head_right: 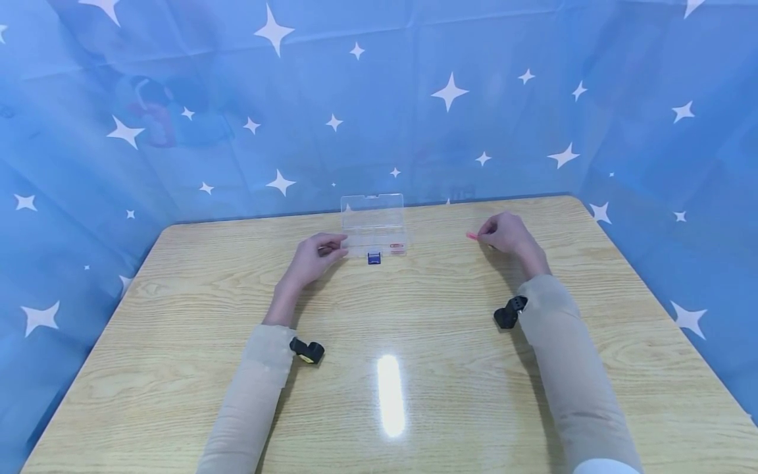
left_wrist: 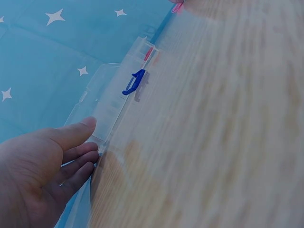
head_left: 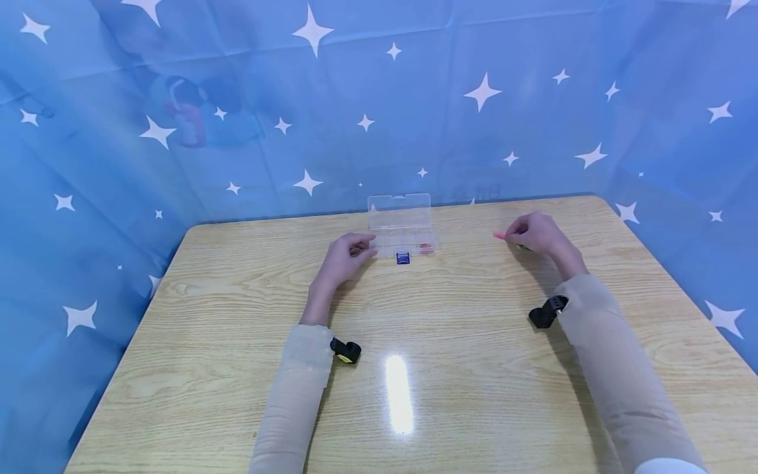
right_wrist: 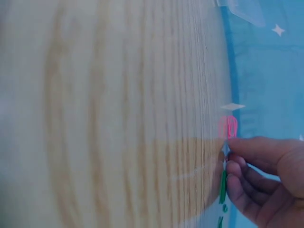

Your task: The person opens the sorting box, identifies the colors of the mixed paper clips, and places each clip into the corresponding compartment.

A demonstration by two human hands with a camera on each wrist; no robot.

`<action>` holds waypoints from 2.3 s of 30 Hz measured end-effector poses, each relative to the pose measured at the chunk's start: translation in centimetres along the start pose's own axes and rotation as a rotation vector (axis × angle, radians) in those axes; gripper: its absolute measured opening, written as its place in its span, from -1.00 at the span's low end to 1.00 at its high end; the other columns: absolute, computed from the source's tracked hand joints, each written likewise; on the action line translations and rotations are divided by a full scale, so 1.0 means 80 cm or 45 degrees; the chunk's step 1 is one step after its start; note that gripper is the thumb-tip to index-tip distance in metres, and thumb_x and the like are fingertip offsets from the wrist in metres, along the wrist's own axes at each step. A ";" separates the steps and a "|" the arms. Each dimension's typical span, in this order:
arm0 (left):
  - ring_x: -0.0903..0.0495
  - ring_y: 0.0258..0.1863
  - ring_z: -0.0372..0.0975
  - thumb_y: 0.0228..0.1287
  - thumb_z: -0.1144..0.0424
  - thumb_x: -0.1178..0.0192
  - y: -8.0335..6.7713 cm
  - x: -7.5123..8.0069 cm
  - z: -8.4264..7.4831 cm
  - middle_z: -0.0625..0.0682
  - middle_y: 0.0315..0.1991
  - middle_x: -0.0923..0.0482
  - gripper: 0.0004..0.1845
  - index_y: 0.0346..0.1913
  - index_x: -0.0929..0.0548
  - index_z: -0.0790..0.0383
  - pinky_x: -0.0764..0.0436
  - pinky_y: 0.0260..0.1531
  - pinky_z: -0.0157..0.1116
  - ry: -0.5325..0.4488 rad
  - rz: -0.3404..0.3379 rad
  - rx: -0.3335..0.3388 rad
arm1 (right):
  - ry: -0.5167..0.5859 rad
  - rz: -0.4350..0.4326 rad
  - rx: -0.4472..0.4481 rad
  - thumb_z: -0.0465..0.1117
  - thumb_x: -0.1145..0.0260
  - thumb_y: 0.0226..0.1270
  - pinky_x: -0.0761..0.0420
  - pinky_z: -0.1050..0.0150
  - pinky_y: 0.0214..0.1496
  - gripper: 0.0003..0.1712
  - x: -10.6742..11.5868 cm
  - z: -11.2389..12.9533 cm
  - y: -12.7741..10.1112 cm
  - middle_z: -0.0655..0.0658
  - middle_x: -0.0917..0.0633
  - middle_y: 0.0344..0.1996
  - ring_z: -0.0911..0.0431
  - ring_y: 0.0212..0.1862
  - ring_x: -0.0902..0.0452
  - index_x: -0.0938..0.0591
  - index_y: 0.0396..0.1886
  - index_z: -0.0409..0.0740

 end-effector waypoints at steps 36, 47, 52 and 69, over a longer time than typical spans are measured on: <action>-0.60 0.12 -0.09 0.42 0.22 -0.29 0.000 0.000 0.000 0.12 0.08 -0.61 -0.60 0.27 -0.64 0.21 -0.60 0.19 -0.24 0.003 -0.001 -0.006 | 0.029 -0.021 0.027 -0.13 -0.22 0.53 -0.51 0.22 -0.40 -0.63 0.002 0.003 -0.011 -0.25 -0.72 -0.29 0.01 -0.36 -0.53 -0.67 -0.01 -0.41; -0.60 0.12 -0.10 0.43 0.23 -0.29 0.000 0.000 0.000 0.12 0.08 -0.61 -0.60 0.27 -0.63 0.22 -0.59 0.19 -0.24 -0.003 -0.004 -0.009 | 0.081 -0.100 0.058 -0.09 -0.23 0.53 -0.49 0.24 -0.39 -0.61 -0.006 0.014 -0.013 -0.33 -0.69 -0.18 0.01 -0.32 -0.49 -0.68 0.01 -0.38; -0.60 0.12 -0.09 0.43 0.23 -0.29 0.000 0.000 0.001 0.12 0.09 -0.61 -0.59 0.27 -0.63 0.23 -0.59 0.19 -0.23 -0.010 -0.002 -0.007 | 0.100 -0.134 0.091 -0.11 -0.25 0.51 -0.51 0.25 -0.35 -0.64 -0.008 0.024 -0.014 -0.30 -0.70 -0.17 0.01 -0.28 -0.51 -0.69 -0.01 -0.36; -0.61 0.11 -0.06 0.43 0.23 -0.29 -0.002 0.001 0.000 0.15 0.07 -0.62 -0.60 0.27 -0.63 0.22 -0.60 0.18 -0.21 0.026 -0.010 -0.017 | 0.204 -0.188 0.181 -0.10 -0.27 0.51 -0.53 0.34 -0.26 -0.63 -0.020 0.065 -0.012 -0.29 -0.71 -0.15 0.08 -0.24 -0.54 -0.70 0.01 -0.35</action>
Point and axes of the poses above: each hand's wrist, its own y-axis towards the middle knuckle, its own x-axis out of the back of the hand, z = x × y, the point moved 1 cm from there along y, towards the middle knuckle
